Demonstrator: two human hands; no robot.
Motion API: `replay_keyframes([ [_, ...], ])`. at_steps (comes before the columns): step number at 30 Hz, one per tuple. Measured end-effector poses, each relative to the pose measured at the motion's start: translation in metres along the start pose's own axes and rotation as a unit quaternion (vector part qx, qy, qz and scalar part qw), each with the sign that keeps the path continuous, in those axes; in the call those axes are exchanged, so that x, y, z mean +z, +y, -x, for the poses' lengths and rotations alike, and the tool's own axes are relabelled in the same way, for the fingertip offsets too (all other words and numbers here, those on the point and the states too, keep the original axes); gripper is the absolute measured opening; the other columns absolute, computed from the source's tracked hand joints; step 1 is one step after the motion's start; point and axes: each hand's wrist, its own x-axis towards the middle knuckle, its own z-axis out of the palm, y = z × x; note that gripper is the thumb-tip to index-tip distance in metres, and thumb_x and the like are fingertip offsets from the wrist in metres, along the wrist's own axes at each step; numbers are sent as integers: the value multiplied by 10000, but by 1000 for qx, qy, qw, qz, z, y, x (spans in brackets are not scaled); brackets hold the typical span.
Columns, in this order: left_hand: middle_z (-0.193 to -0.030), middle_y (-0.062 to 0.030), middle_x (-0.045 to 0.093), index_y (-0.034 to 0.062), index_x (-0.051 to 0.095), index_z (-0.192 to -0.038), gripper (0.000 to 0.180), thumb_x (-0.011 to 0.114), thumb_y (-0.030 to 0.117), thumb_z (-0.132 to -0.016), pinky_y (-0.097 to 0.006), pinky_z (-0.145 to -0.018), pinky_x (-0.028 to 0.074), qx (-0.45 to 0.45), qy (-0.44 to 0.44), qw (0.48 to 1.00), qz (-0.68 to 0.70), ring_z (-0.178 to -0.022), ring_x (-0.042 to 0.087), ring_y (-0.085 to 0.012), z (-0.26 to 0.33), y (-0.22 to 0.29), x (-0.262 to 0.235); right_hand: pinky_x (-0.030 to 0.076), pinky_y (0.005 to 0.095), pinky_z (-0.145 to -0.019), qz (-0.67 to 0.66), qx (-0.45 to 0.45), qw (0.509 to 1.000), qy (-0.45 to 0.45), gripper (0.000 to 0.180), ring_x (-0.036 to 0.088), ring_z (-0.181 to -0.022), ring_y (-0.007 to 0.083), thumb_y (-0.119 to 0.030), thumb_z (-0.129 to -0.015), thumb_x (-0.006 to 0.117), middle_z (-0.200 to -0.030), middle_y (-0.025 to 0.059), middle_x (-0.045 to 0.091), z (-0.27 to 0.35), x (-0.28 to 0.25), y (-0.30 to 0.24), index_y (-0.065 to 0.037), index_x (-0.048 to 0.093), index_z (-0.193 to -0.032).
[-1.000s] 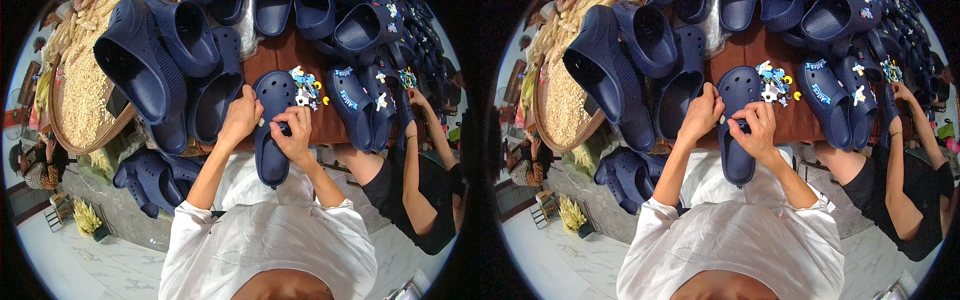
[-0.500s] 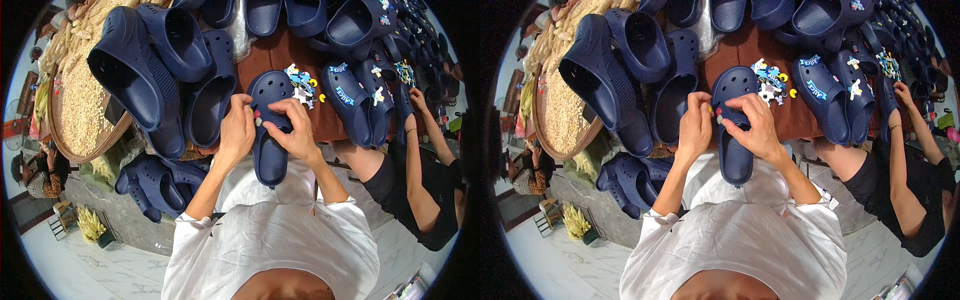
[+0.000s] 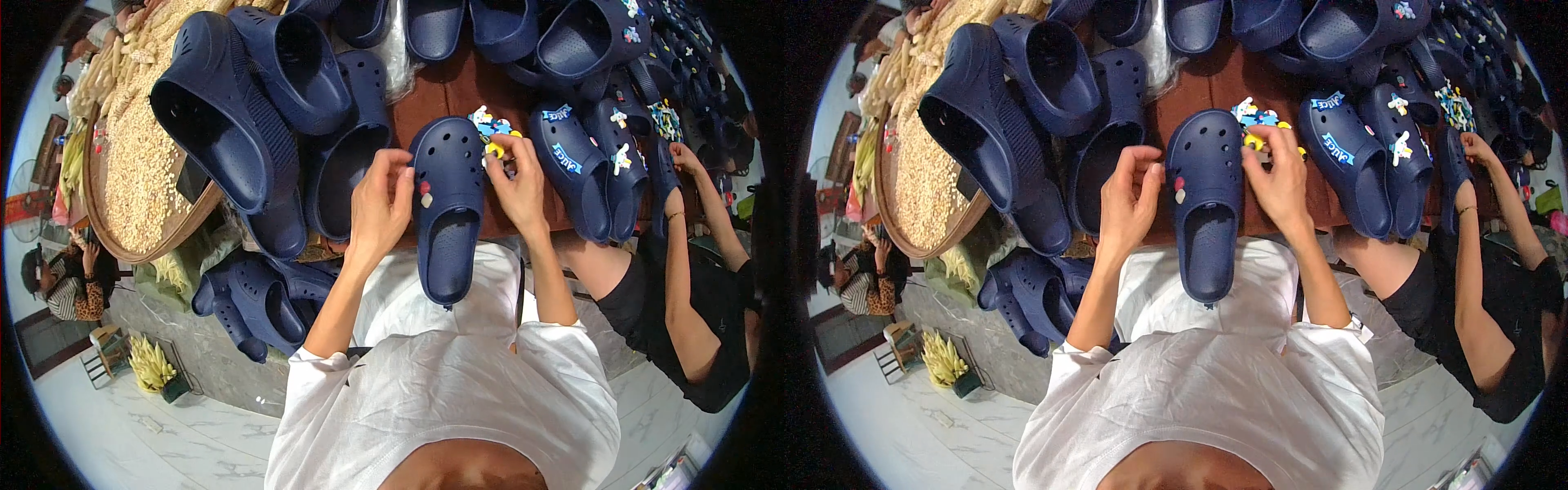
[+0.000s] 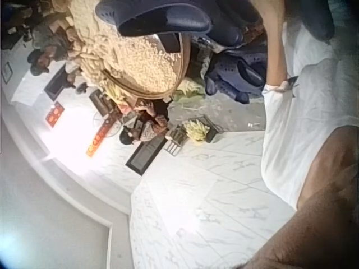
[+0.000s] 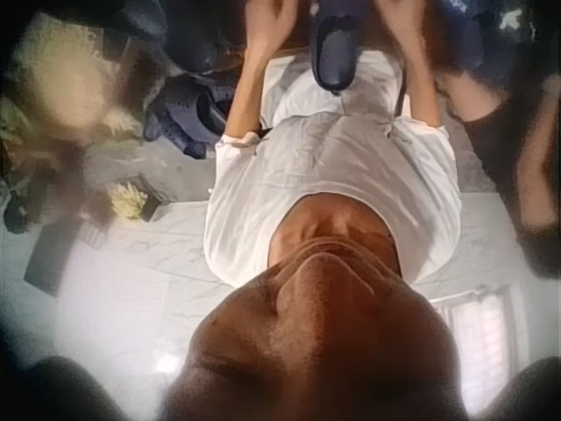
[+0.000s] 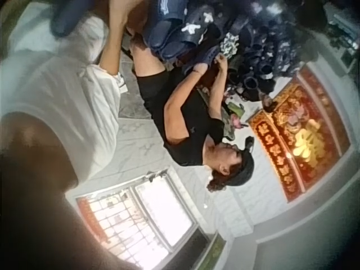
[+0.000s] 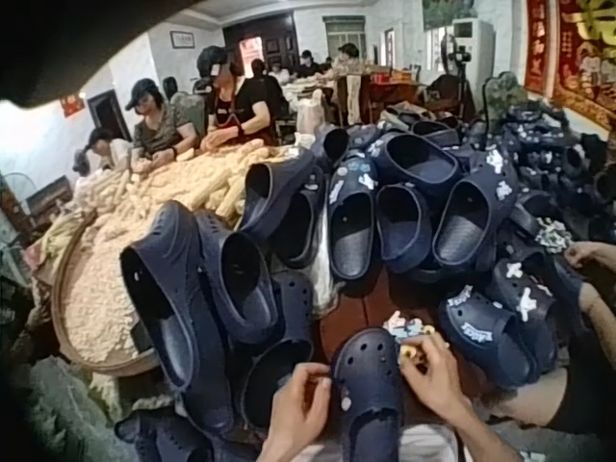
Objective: Attaching decorative plastic charms to the ventilation holes of blue clogs.
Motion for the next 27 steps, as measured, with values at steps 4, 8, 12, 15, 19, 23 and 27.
replay_keyframes([
  [4, -723, -61, 649, 31, 597, -969, 193, 679, 204, -947, -276, -585, 466, -118, -12, 993, 21, -593, 588, -130, 23, -27, 10, 498, 361, -775, 76, -46, 995, 45, 249, 625, -872, 241, -107, -890, 695, -978, 109, 601, 3, -2, 23, -46, 645, -1127],
  [8, -619, -33, 567, 38, 559, -781, 365, 765, 322, -880, -294, -533, 417, -135, 4, 990, -45, -540, 505, -119, 27, -38, 24, 478, 305, -735, -111, 56, 992, -30, 150, 610, -849, 199, -92, -901, 693, -957, 83, 616, 14, -5, -16, -57, 683, -1046],
  [12, -618, -14, 511, 32, 516, -713, 442, 738, 358, -912, -274, -541, 372, -148, -37, 987, -48, -600, 449, -77, 22, -38, 23, 463, 369, -829, -42, -77, 995, -55, 108, 592, -920, 279, -89, -937, 616, -946, 109, 623, 26, 7, -37, -42, 679, -1011],
  [15, -621, -97, 528, 14, 500, -735, 462, 690, 382, -941, -327, -550, 395, -126, -78, 986, -70, -585, 501, -146, 17, -28, 16, 449, 394, -857, -62, -52, 996, -32, 113, 572, -931, 308, -76, -952, 571, -943, 122, 619, 30, 13, -36, -29, 667, -985],
  [19, -675, -199, 572, -4, 511, -811, 404, 615, 345, -986, -414, -589, 435, -84, -119, 985, -93, -606, 590, -320, 15, -28, 12, 450, 384, -841, -97, -56, 994, 5, 114, 569, -914, 293, -56, -949, 551, -933, 121, 616, 37, 20, -28, -23, 658, -970],
  [23, -796, -267, 625, -8, 508, -940, 257, 520, 236, -1020, -503, -673, 469, 5, -129, 983, -131, -757, 602, -489, 16, -32, 15, 453, 376, -831, -116, -54, 991, 23, 120, 571, -908, 283, -48, -943, 542, -926, 122, 615, 38, 27, -22, -19, 657, -960],
  [27, -864, -285, 626, -2, 486, -1002, 193, 459, 186, -1037, -528, -699, 474, 55, -118, 981, -145, -814, 601, -503, 19, -36, 16, 455, 371, -824, -132, -57, 989, 43, 126, 574, -897, 277, -46, -941, 534, -919, 121, 616, 39, 30, -23, -15, 657, -946],
])
